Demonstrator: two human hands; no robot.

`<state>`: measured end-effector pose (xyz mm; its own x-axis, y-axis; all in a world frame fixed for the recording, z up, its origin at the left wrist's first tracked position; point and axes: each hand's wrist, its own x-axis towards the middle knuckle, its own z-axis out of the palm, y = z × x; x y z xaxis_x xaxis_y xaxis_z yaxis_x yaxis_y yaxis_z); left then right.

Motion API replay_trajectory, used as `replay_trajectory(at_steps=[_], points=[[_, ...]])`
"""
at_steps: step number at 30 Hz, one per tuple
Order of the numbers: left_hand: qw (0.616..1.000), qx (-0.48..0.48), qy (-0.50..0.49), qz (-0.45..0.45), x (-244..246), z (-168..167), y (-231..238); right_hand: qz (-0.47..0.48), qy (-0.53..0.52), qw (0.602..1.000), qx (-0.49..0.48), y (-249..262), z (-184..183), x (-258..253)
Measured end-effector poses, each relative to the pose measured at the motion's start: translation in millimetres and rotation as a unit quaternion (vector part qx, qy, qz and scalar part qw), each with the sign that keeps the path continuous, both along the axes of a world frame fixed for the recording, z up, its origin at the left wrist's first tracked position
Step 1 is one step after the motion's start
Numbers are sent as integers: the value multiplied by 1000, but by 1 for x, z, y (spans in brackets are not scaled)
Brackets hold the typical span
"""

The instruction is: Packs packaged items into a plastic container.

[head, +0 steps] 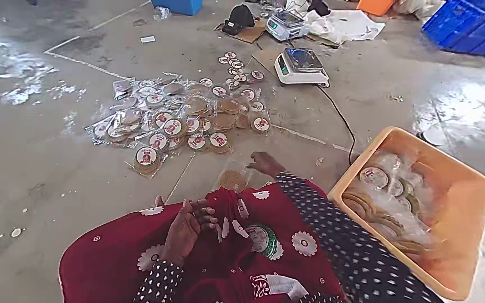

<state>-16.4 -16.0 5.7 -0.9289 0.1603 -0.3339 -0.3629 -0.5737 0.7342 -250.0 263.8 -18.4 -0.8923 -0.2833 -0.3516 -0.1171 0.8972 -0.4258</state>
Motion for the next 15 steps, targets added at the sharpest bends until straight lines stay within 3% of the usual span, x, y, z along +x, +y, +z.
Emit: replay_trajectory(at_steps=[4,9,11,15], points=[[999,26,0,21,0,-1,0,-68,-49,991,104,-53,-27,-7],[999,26,-19,35,-6,-5,4,-83,-98,991,43,-46,-46,-19],[998,15,-37,43,-9,-5,7,-36,-57,998,-9,-48,-25,-12],[996,-21,-71,56,-10,0,12,81,96,988,-92,-72,64,41]])
